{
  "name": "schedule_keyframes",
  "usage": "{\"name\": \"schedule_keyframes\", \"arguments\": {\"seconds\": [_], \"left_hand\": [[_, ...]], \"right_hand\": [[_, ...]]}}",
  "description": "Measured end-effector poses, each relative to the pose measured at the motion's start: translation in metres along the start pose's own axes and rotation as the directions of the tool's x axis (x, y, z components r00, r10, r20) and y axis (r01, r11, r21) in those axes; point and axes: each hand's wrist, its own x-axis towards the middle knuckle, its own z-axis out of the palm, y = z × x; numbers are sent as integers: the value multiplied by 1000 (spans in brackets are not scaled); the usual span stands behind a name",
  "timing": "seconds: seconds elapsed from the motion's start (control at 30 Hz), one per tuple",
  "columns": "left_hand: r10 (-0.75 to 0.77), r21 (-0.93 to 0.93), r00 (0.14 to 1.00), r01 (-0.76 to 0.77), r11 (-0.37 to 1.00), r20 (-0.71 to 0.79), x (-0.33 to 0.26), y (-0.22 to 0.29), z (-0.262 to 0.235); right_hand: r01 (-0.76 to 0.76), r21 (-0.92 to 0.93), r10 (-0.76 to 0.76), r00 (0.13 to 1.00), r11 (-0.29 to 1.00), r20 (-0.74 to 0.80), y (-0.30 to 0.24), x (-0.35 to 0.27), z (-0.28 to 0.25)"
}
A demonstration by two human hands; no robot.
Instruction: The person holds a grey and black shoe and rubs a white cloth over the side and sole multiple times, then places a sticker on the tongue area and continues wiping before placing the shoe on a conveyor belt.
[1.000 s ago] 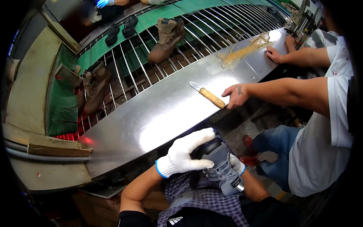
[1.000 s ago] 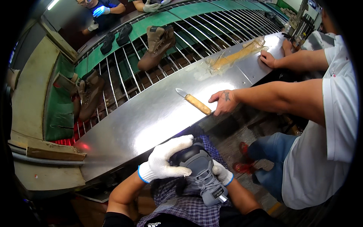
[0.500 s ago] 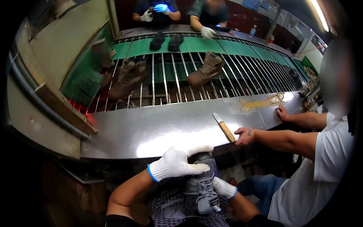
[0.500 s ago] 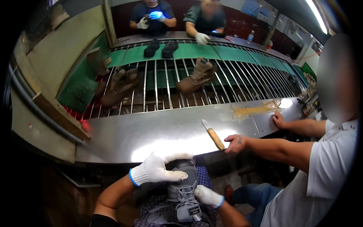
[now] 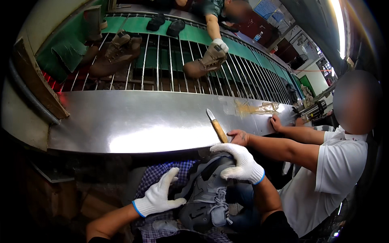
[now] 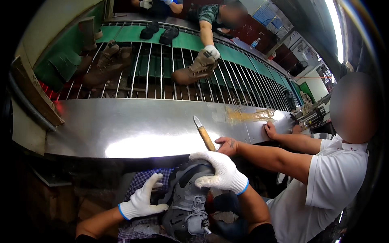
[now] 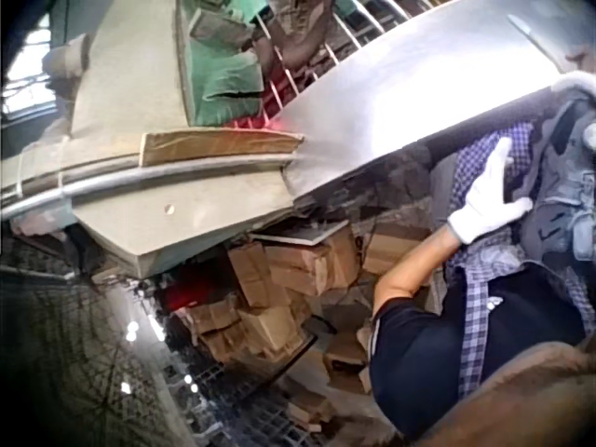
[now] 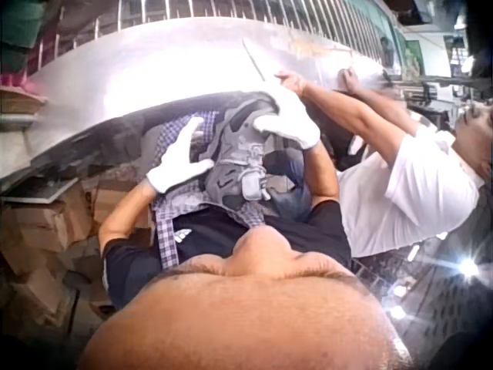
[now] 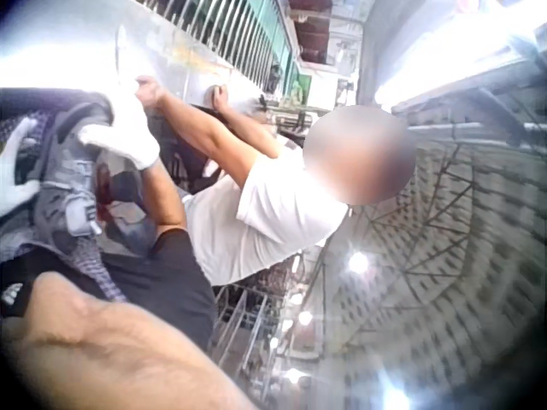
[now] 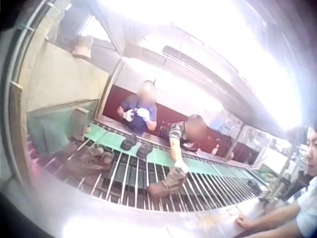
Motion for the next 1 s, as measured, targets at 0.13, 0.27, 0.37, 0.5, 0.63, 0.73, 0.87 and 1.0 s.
{"name": "schedule_keyframes", "arguments": {"seconds": [0.13, 0.27, 0.37, 0.5, 0.63, 0.73, 0.87, 1.0], "left_hand": [[436, 351, 870, -344, 871, -229, 29, -1, 28], [696, 576, 682, -483, 660, -225, 93, 11, 23], [733, 488, 647, -581, 651, -208, 119, 21, 11], [626, 176, 770, -603, 778, -126, 141, 31, 8], [461, -60, 887, -459, 887, 29, 157, 45, 0], [292, -189, 947, -265, 946, 131, 161, 45, -1], [248, -104, 965, -239, 965, 87, 153, 52, 6], [296, -71, 955, -293, 953, 31, 135, 46, 7]], "right_hand": [[-65, -11, 66, 996, 998, 62, -15, 3, 4], [30, -16, -30, 1000, 999, 4, -7, 0, 8], [56, -30, -57, 998, 998, -19, -9, -3, 10], [97, -64, -99, 994, 993, -37, -11, -5, 10], [97, -81, -101, 994, 992, -43, -25, -2, 7], [60, -109, -64, 998, 992, -27, -24, -2, 5], [108, -125, -114, 993, 986, -41, -12, -4, 6], [14, -189, 4, 996, 982, 91, -10, -10, -3]]}}
